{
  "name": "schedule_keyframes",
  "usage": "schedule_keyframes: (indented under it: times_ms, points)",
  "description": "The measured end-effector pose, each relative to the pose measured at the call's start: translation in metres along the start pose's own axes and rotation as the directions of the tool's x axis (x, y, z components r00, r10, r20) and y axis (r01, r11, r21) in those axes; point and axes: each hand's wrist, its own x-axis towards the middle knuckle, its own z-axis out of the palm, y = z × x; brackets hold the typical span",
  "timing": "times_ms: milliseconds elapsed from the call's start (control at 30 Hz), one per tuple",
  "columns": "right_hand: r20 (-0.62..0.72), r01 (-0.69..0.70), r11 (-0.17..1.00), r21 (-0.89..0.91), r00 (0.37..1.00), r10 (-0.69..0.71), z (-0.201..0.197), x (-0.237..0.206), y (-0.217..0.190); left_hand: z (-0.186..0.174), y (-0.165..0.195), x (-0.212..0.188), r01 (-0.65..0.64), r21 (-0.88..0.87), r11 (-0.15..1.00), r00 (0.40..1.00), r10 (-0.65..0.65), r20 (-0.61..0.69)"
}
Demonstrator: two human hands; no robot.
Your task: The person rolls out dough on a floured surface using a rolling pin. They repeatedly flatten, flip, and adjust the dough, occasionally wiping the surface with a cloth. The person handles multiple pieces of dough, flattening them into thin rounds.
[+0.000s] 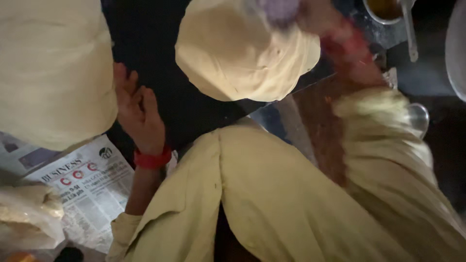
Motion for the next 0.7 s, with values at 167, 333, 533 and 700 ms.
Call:
schedule_keyframes:
  times_ms: [167,333,533,700]
  points:
    - [0.064,-0.476,0.536,-0.697,0.703,0.708,-0.08,-0.149,-0.051,0.003,0.003,0.02,-0.031,0.194,0.98,0.999,0.036,-0.021]
    - [-0.56,-0.615,0.778,-0.127,0.692,0.456,-0.078,-0.086,-0.076,0.038,0.005,0.042,-0.094,0.104,0.99,0.995,0.091,0.037]
    - [0.084,-0.512,0.691,-0.51,0.77,0.632,-0.054,-0.127,-0.063,0.032,0.006,0.033,-0.13,0.191,0.973,0.984,0.104,0.143]
    - [-0.261,-0.444,0.458,-0.77,0.875,0.408,-0.047,-0.174,-0.04,0.038,-0.006,0.034,0.101,0.147,0.984,0.994,-0.105,0.016]
